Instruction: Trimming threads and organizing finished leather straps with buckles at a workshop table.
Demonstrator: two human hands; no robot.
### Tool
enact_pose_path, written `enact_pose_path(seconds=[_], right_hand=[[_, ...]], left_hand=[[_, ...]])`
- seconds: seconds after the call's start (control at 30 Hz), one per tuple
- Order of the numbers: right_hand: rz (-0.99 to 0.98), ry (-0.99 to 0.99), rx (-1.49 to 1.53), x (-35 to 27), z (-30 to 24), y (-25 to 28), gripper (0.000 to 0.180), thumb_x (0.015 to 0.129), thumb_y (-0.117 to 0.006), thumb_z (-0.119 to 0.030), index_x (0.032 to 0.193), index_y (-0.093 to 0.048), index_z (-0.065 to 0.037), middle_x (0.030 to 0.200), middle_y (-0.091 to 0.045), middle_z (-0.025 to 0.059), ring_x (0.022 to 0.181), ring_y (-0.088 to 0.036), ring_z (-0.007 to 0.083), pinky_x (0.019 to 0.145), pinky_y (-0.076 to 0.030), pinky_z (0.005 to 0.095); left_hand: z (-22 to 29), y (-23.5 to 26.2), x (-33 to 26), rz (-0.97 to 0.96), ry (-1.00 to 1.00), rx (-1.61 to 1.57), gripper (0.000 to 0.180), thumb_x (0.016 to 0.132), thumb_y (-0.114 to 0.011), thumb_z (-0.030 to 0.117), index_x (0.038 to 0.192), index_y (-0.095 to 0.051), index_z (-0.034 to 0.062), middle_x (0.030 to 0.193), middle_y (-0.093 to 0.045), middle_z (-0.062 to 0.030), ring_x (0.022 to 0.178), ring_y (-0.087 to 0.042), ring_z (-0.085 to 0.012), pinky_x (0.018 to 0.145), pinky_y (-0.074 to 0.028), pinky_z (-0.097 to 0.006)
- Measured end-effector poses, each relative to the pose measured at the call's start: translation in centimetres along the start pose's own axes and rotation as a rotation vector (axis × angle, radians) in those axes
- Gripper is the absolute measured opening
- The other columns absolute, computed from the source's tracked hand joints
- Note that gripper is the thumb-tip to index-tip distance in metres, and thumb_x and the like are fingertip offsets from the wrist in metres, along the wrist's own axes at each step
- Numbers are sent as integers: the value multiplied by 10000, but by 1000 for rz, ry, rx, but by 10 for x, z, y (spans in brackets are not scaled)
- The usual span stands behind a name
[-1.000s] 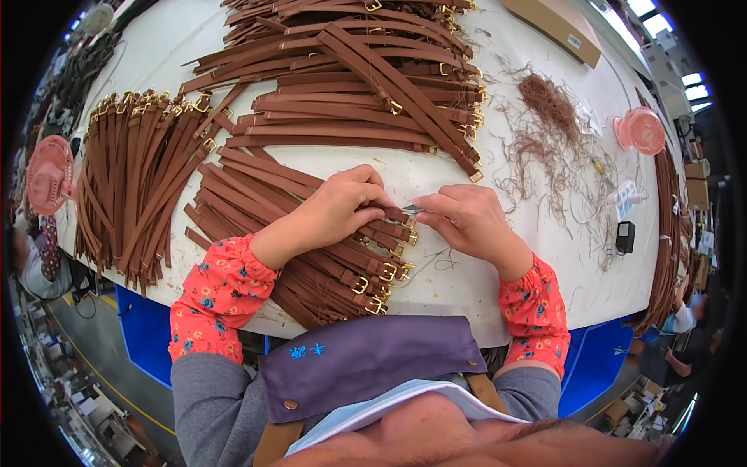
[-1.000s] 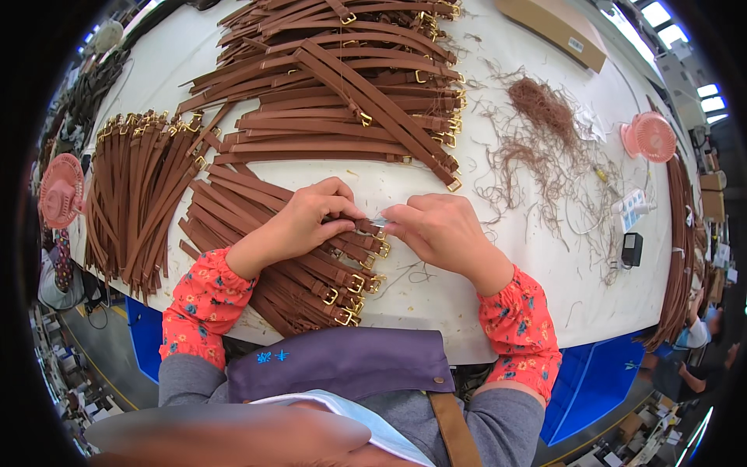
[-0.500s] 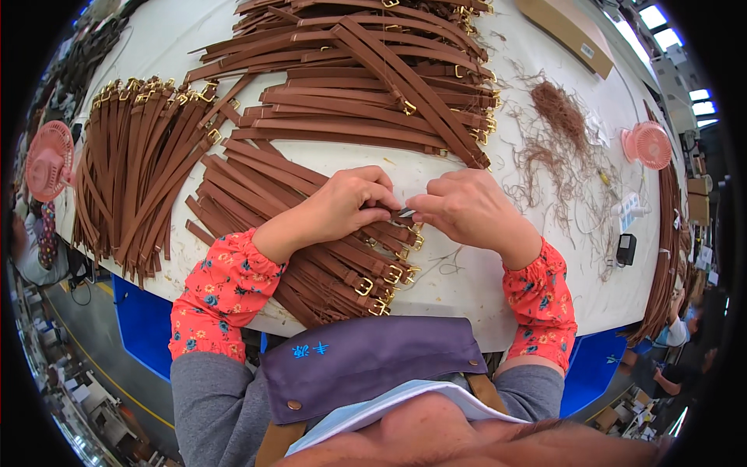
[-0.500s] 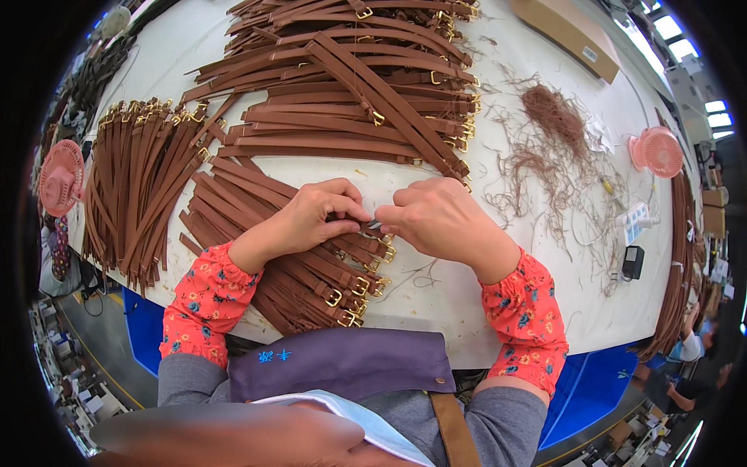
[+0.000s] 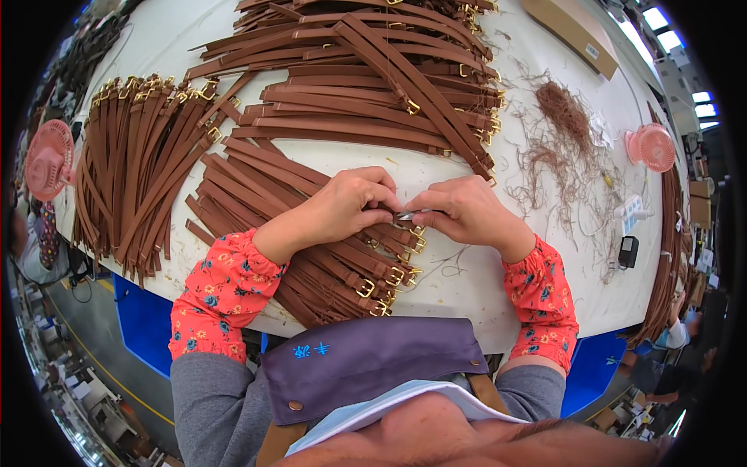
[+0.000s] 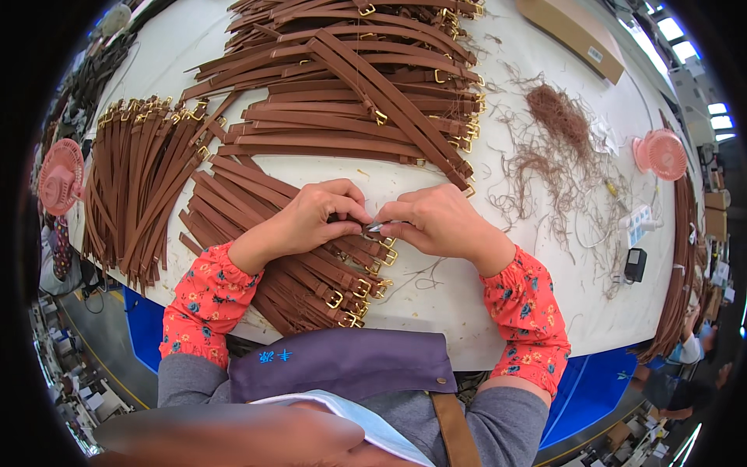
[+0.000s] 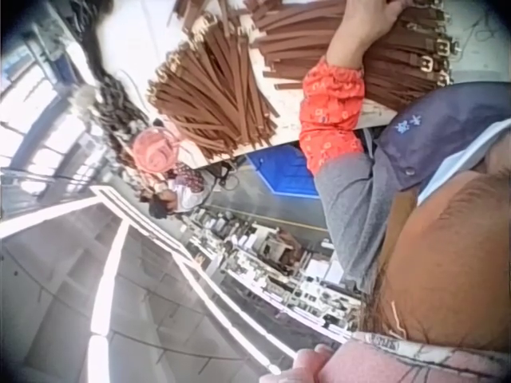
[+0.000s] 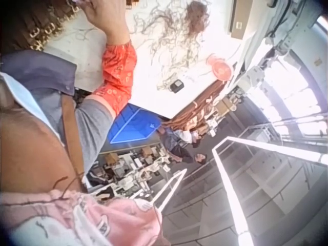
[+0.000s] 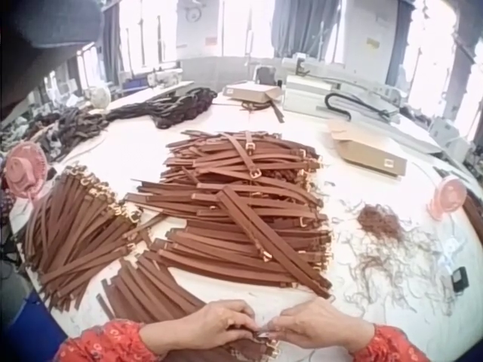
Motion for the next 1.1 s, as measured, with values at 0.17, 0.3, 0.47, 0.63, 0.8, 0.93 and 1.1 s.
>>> enact_pose_path(seconds=[0.17,0.3,0.47,0.63,0.8,0.93,1.1], right_hand=[[-24,-19,-49,-2,-3,0,104,898,-752,-217,961,-745,-134,740,-669,44,672,-658,267,555,-471,396],[-2,-25,-101,-4,-5,-2,100,899,-751,-209,955,-743,-127,739,-669,45,667,-658,265,550,-471,390],[163,-113,-10,-18,-2,2,103,894,-760,-197,967,-749,-125,753,-680,55,656,-662,260,562,-487,368],[151,-128,-61,-33,-16,1,104,938,-712,-253,973,-724,-156,714,-654,42,644,-655,264,546,-481,386],[156,-128,-178,-35,-22,-2,109,939,-706,-266,957,-712,-159,692,-628,33,631,-645,265,541,-478,396],[178,-97,-194,-35,-21,-6,135,909,-747,-231,1010,-747,-140,684,-607,45,600,-618,266,540,-471,388],[185,-110,-199,-33,-23,-8,121,924,-726,-259,988,-722,-156,680,-601,40,610,-625,270,533,-470,399]], left_hand=[[-1,-1,0,5,3,6,246,832,-784,15,1076,-768,43,1025,-673,-83,904,-680,-224,817,-557,-322],[-2,-1,0,8,-13,1,238,837,-783,19,1073,-765,43,1024,-674,-82,901,-678,-223,810,-557,-319],[8,0,2,14,-21,41,235,851,-777,36,1084,-757,62,1022,-673,-79,893,-674,-219,789,-553,-320],[16,-1,1,61,-65,66,196,864,-761,46,1059,-751,66,958,-663,-68,877,-652,-239,765,-540,-346],[20,-9,4,75,-223,236,116,870,-734,61,985,-722,64,925,-642,-79,877,-636,-285,764,-534,-390],[23,-12,7,41,-257,375,52,904,-687,94,944,-676,63,922,-620,-84,897,-634,-305,771,-533,-414],[25,-14,11,-2,-250,364,82,931,-655,113,991,-662,58,929,-613,-86,884,-637,-306,764,-536,-411]])
Point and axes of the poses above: each hand's wrist, its own x-axis towards the middle knuckle, its own y-axis out of the back of the hand, z = x × y, the point moved 2 cm from there along x, towards the middle knuckle
